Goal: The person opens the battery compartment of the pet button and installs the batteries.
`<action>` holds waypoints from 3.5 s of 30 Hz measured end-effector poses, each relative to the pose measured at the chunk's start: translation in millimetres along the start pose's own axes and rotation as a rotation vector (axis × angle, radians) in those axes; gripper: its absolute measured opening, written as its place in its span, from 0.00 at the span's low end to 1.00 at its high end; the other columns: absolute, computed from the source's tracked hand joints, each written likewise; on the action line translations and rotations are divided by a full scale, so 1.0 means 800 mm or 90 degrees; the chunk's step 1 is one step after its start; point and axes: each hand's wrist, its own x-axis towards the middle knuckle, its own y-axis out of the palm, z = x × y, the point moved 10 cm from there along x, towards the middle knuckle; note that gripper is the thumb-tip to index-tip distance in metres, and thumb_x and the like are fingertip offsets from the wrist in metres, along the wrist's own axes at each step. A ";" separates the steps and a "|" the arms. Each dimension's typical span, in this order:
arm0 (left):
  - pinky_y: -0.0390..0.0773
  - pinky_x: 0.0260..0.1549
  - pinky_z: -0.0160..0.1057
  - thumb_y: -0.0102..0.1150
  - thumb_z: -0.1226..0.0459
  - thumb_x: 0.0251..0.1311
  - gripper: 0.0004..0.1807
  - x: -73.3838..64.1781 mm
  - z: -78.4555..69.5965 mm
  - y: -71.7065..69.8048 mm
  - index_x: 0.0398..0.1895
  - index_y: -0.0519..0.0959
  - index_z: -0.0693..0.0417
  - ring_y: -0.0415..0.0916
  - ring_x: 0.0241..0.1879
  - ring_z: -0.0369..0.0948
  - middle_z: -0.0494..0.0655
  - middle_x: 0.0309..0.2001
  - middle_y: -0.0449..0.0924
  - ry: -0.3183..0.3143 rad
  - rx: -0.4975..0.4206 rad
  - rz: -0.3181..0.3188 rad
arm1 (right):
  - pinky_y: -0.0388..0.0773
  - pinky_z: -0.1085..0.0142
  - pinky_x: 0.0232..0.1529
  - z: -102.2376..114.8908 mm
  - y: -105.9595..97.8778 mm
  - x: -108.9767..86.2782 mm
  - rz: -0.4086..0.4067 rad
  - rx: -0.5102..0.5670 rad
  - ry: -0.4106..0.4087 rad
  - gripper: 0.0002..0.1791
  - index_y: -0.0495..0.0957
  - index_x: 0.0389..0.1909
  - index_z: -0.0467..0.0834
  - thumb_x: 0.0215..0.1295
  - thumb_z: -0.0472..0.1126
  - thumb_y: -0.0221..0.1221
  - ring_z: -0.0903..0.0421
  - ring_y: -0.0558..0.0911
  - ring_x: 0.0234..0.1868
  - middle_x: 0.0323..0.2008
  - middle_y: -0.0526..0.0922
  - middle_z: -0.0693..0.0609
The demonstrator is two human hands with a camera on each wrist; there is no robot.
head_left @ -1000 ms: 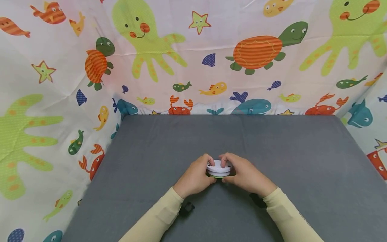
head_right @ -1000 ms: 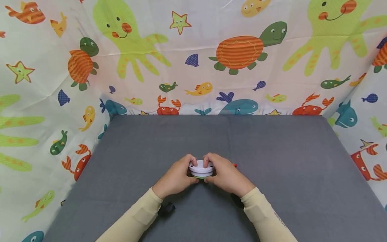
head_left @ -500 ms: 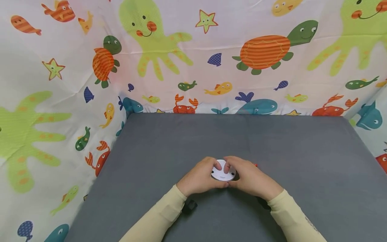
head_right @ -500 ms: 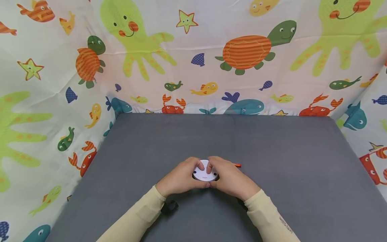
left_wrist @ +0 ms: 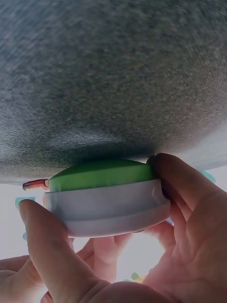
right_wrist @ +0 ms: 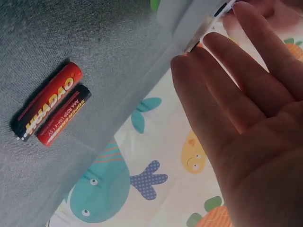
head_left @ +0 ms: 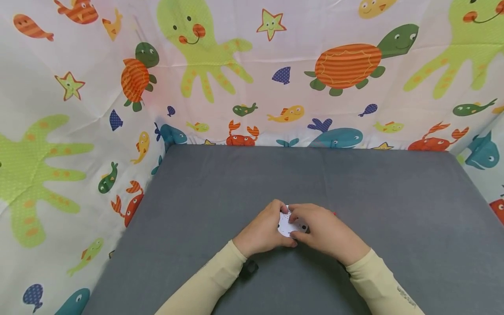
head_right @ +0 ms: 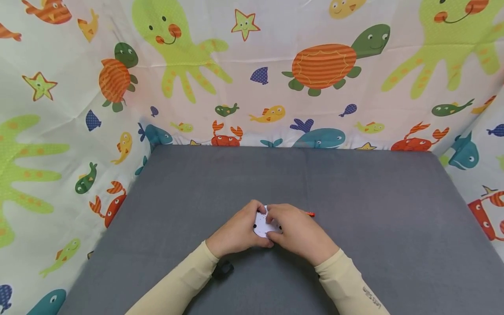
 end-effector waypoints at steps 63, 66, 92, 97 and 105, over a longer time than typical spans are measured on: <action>0.80 0.65 0.45 0.80 0.52 0.56 0.53 -0.004 -0.014 0.003 0.81 0.64 0.61 0.78 0.64 0.45 0.54 0.72 0.75 0.027 0.109 -0.016 | 0.86 0.50 0.60 0.024 0.006 0.001 -0.014 -0.113 -0.127 0.16 0.91 0.48 0.44 0.59 0.38 0.78 0.46 0.87 0.62 0.60 0.89 0.46; 0.81 0.61 0.43 0.80 0.52 0.57 0.49 -0.004 -0.016 0.002 0.79 0.67 0.59 0.78 0.61 0.44 0.52 0.68 0.78 0.041 0.110 -0.021 | 0.86 0.50 0.59 0.025 0.007 0.000 -0.024 -0.132 -0.130 0.18 0.90 0.49 0.44 0.58 0.40 0.79 0.47 0.87 0.61 0.59 0.89 0.47; 0.80 0.64 0.46 0.83 0.51 0.54 0.56 0.001 -0.004 -0.004 0.82 0.64 0.58 0.78 0.61 0.45 0.52 0.73 0.76 0.014 0.061 -0.029 | 0.86 0.57 0.52 0.030 -0.002 0.000 -0.087 -0.107 -0.148 0.12 0.83 0.28 0.51 0.57 0.33 0.77 0.53 0.88 0.55 0.51 0.91 0.51; 0.79 0.66 0.48 0.84 0.51 0.53 0.56 0.004 -0.001 -0.006 0.82 0.65 0.58 0.78 0.63 0.45 0.51 0.73 0.76 0.021 0.066 -0.027 | 0.86 0.59 0.50 0.033 -0.002 0.000 -0.107 -0.122 -0.151 0.12 0.84 0.27 0.50 0.55 0.33 0.77 0.54 0.88 0.52 0.47 0.92 0.52; 0.79 0.63 0.46 0.83 0.52 0.53 0.55 0.004 0.000 -0.006 0.82 0.65 0.56 0.77 0.61 0.44 0.51 0.72 0.76 0.017 0.062 -0.015 | 0.86 0.59 0.47 0.036 -0.001 0.000 -0.106 -0.138 -0.137 0.12 0.83 0.26 0.50 0.54 0.33 0.77 0.56 0.87 0.47 0.43 0.91 0.54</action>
